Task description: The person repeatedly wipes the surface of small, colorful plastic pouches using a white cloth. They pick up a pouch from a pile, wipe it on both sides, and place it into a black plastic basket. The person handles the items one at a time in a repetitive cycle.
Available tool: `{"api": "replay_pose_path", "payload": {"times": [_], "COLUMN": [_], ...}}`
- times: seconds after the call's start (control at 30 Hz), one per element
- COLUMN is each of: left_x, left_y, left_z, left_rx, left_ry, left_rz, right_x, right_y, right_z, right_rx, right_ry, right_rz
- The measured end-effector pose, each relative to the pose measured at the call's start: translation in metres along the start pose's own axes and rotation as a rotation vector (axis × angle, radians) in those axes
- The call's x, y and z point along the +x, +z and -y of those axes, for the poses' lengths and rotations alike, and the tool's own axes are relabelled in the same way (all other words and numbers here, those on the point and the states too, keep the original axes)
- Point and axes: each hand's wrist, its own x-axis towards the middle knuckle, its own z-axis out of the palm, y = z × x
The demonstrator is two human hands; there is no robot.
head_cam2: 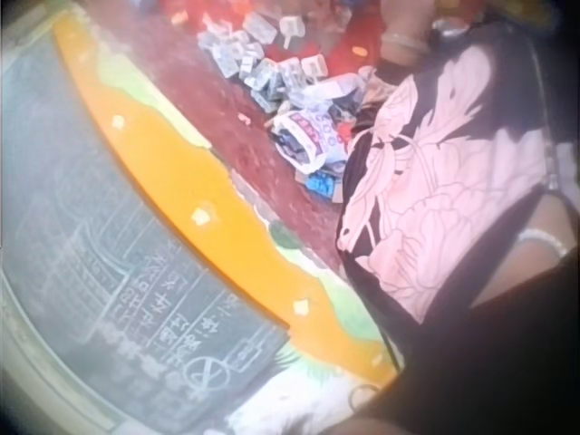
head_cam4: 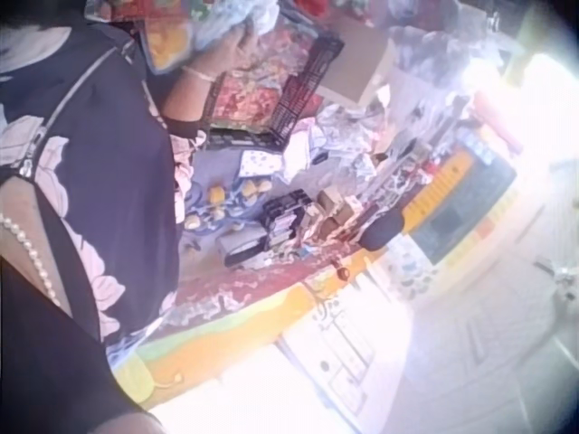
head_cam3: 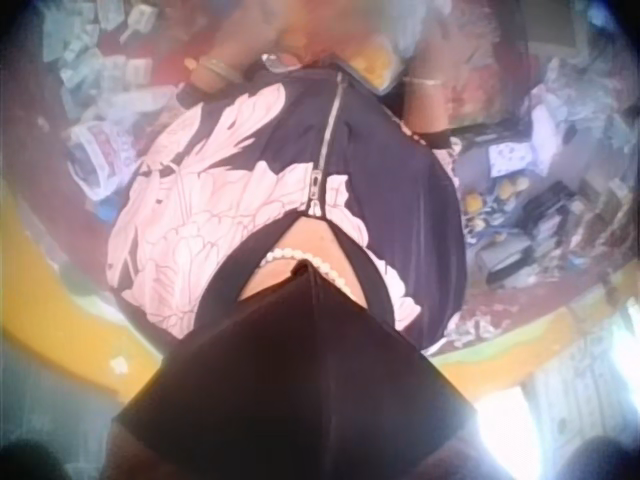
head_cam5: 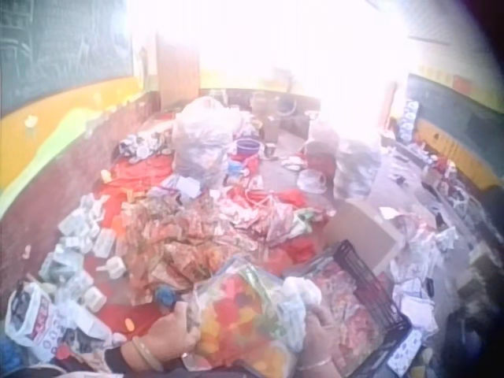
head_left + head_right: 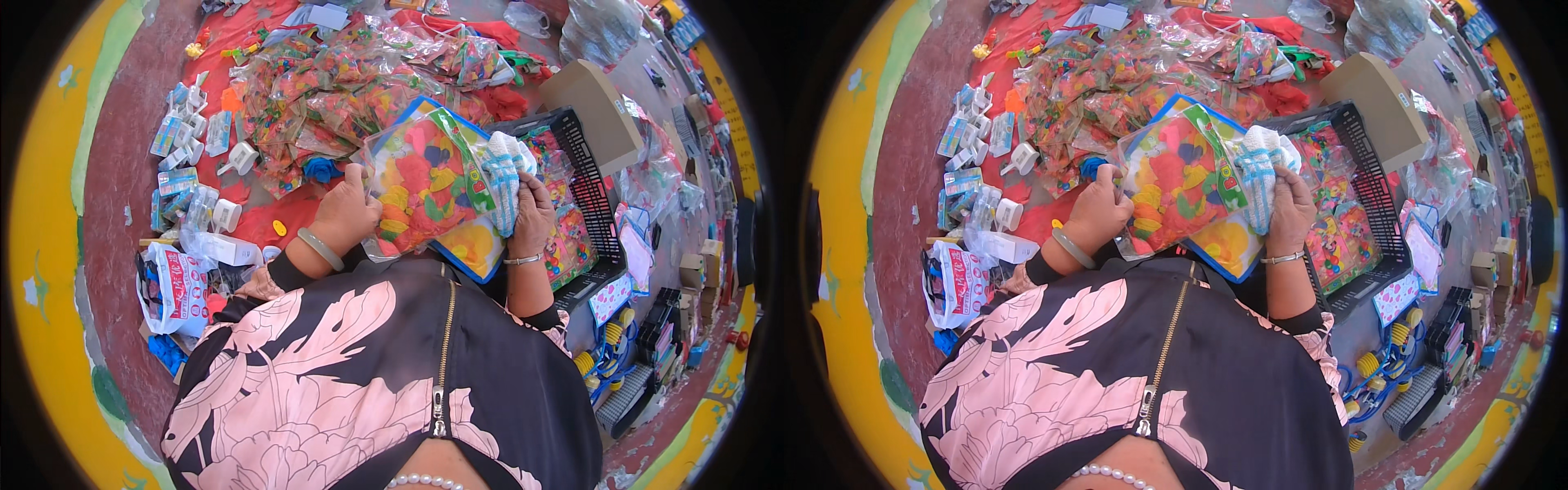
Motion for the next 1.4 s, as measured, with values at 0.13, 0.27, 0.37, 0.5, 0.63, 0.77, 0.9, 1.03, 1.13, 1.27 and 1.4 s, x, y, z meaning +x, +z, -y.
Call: {"api": "replay_pose_path", "payload": {"times": [0.13,0.27,0.37,0.5,0.63,0.77,0.9,1.03,1.13,1.27,1.4], "left_x": [0.005,0.036,0.077,0.093,0.065,0.024,-0.011,-0.005,0.003,0.024,0.030], "left_y": [-0.008,-0.011,0.007,0.026,0.005,0.008,0.008,-0.010,-0.002,0.025,0.026], "left_z": [0.000,0.000,0.026,0.037,0.011,0.032,0.044,0.037,0.029,0.020,0.046], "left_rx": [0.003,-0.332,-0.478,-0.634,-0.650,-0.647,-0.728,-0.413,-0.645,-1.188,-0.683], "left_ry": [0.210,0.389,0.321,0.192,0.192,0.108,0.032,0.250,0.141,-0.063,0.131], "left_rz": [-0.130,-0.143,-0.123,-0.037,-0.022,-0.080,-0.232,-0.375,-0.257,-0.065,-0.072], "right_x": [0.000,0.005,0.010,0.012,0.011,0.020,0.040,0.045,0.015,-0.018,-0.056], "right_y": [-0.001,-0.007,-0.011,-0.019,-0.019,-0.019,-0.010,0.009,0.063,0.110,0.117], "right_z": [-0.001,-0.005,-0.003,-0.003,-0.001,0.000,0.037,0.076,0.100,0.056,0.012], "right_rx": [-0.002,0.075,0.231,0.323,0.299,0.242,0.197,0.217,-0.017,-0.484,-1.097], "right_ry": [-0.013,0.068,0.162,0.232,0.248,0.240,0.182,-0.038,-0.162,-0.817,-0.845], "right_rz": [0.008,-0.007,-0.015,-0.038,-0.040,0.015,0.038,0.108,0.195,0.603,0.817]}}
